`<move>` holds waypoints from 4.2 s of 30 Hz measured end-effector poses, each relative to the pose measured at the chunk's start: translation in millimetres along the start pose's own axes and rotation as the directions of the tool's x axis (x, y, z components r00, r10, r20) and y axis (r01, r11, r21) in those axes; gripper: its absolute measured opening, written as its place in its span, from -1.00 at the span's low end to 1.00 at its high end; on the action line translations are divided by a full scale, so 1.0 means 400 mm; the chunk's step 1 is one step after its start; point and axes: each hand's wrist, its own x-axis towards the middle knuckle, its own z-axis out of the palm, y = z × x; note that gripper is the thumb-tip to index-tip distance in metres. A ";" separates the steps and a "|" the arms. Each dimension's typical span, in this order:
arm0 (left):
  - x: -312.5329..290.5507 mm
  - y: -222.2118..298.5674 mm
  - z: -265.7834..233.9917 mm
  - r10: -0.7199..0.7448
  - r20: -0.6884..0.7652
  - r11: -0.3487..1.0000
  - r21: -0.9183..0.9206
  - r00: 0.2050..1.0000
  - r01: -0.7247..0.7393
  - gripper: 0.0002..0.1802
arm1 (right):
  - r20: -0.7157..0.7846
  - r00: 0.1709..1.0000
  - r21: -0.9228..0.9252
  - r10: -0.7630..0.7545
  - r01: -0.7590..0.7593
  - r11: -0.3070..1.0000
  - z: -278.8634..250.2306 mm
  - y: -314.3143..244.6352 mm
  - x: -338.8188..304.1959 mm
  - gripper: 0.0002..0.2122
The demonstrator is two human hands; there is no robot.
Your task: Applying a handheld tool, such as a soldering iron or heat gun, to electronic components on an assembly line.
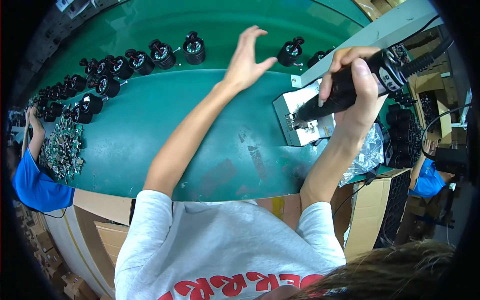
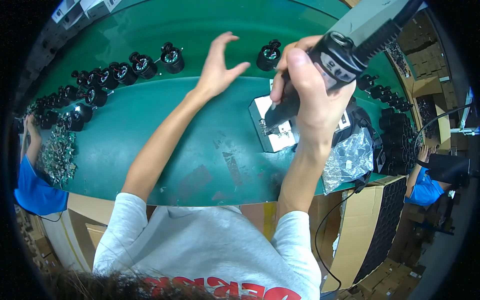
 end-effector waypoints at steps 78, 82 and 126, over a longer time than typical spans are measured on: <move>-0.245 0.069 -0.068 -0.049 0.485 0.985 -0.124 0.873 0.124 -0.45 | 0.218 0.975 0.273 -0.051 -0.011 0.962 0.002 0.129 0.010 -0.72; -0.244 0.065 -0.071 -0.054 0.489 0.983 -0.128 0.871 0.132 -0.45 | 0.200 0.979 0.268 -0.024 -0.031 0.963 0.014 0.136 0.008 -0.76; 0.018 0.007 0.187 -0.164 0.284 0.984 -0.015 0.945 0.175 -0.46 | 0.127 0.966 0.351 -0.223 0.167 0.921 -0.175 -0.012 0.021 -0.66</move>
